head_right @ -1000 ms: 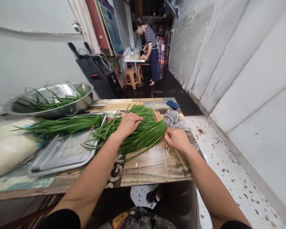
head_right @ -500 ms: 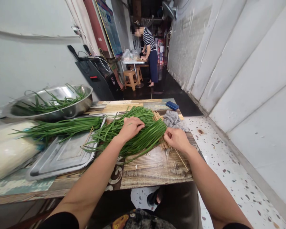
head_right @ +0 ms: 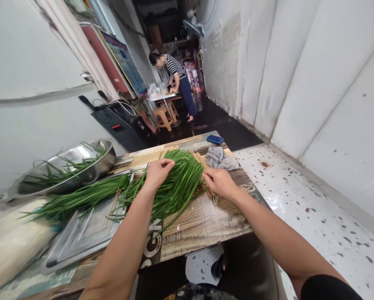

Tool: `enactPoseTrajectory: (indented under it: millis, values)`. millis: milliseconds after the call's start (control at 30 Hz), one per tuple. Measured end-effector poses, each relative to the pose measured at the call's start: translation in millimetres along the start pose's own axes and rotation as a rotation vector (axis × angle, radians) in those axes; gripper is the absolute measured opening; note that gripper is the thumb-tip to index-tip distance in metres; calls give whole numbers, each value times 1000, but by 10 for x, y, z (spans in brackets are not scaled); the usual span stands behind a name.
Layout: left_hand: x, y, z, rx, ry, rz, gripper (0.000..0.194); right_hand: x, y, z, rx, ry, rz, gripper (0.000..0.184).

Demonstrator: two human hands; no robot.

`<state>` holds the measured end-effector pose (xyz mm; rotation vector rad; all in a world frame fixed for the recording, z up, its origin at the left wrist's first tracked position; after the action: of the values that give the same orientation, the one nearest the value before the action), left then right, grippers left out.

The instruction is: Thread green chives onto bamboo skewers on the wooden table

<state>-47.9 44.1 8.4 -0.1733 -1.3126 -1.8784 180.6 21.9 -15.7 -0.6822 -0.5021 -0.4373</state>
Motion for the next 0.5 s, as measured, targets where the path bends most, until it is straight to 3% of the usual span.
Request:
enactPoseTrajectory:
  millis: [167,500]
  values:
    - [-252,-24,-23,153,-91,-249,32,-32,4,-11,-28,-39,-70,26]
    - [-231,168,-115,160,-4,-275,33,-20,-39,-24,-62,-62,-143,24]
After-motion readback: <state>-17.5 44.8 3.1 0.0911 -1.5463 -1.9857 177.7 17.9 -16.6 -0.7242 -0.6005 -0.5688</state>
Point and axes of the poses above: each hand's wrist, its own z-axis towards the middle knuckle, its own x-axis out of the back of the hand, y = z × x, the point moved 6 cm from there along z, towards the middle knuckle, and after that the axes turned 12 degrees about y, right-handed, at the moved point
